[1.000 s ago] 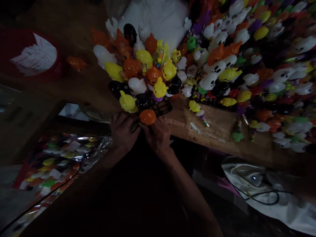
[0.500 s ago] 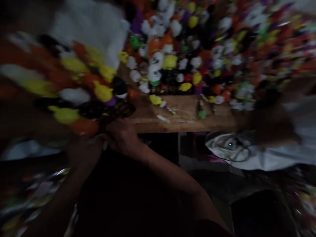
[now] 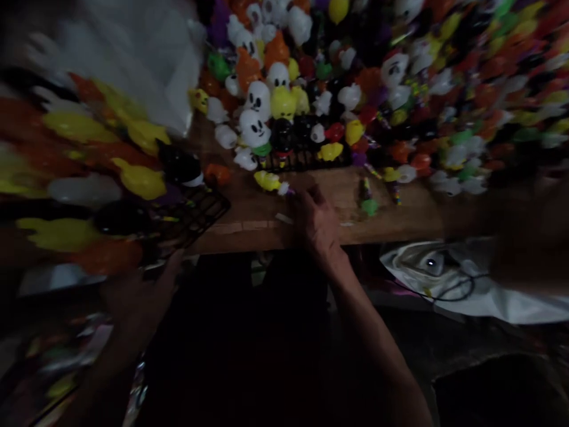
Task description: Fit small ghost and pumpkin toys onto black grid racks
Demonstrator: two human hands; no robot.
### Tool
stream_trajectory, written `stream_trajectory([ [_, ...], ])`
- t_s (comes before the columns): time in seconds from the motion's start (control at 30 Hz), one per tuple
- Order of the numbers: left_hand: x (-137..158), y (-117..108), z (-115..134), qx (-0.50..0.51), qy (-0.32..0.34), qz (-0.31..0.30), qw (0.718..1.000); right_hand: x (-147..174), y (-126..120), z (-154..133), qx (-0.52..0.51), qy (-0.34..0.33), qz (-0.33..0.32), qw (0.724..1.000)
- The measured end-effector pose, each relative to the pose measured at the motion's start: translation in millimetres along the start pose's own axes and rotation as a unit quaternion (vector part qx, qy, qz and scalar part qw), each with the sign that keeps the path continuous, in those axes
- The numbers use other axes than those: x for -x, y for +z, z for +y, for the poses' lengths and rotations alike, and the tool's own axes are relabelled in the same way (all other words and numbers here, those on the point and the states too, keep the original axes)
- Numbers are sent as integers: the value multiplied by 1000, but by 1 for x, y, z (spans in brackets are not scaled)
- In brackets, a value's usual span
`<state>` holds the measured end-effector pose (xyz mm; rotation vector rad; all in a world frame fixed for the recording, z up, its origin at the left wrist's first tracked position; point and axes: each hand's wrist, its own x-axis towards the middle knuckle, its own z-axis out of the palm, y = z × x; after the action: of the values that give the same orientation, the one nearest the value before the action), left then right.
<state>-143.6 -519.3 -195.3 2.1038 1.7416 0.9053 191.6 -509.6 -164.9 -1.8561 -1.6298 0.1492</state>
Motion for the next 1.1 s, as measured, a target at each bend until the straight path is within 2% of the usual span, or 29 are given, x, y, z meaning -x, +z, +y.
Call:
stream_trajectory([
  [0.1,-5,1,7,-53,27,48,997,6,0,-19,-54,-26,2,998],
  [0.3,-18,1,9,-20,80,45,996,18,13,-77,-105,6,-61,993],
  [0.4,-20,-1,10,-3,99,48,994,17,28,-101,-125,-37,-103,986],
  [0.47,-21,-3,10,15,110,51,992,15,36,-110,-162,-59,-98,980],
  [0.57,-21,-4,8,34,112,44,992,13,47,-116,-230,-56,-79,968],
  [0.7,-20,-5,5,26,107,27,994,15,63,-119,-294,-59,-88,950],
  [0.87,-22,0,6,25,110,27,993,16,71,-120,-215,-111,-52,969],
  [0.93,-22,-3,6,21,109,24,994,15,72,-119,-190,-120,-66,972],
  [1.0,-18,-13,10,22,97,25,995,15,74,-118,-185,-122,-91,971],
  [1.1,-4,-35,25,58,27,16,998,17,78,-121,-183,-123,-110,969],
])
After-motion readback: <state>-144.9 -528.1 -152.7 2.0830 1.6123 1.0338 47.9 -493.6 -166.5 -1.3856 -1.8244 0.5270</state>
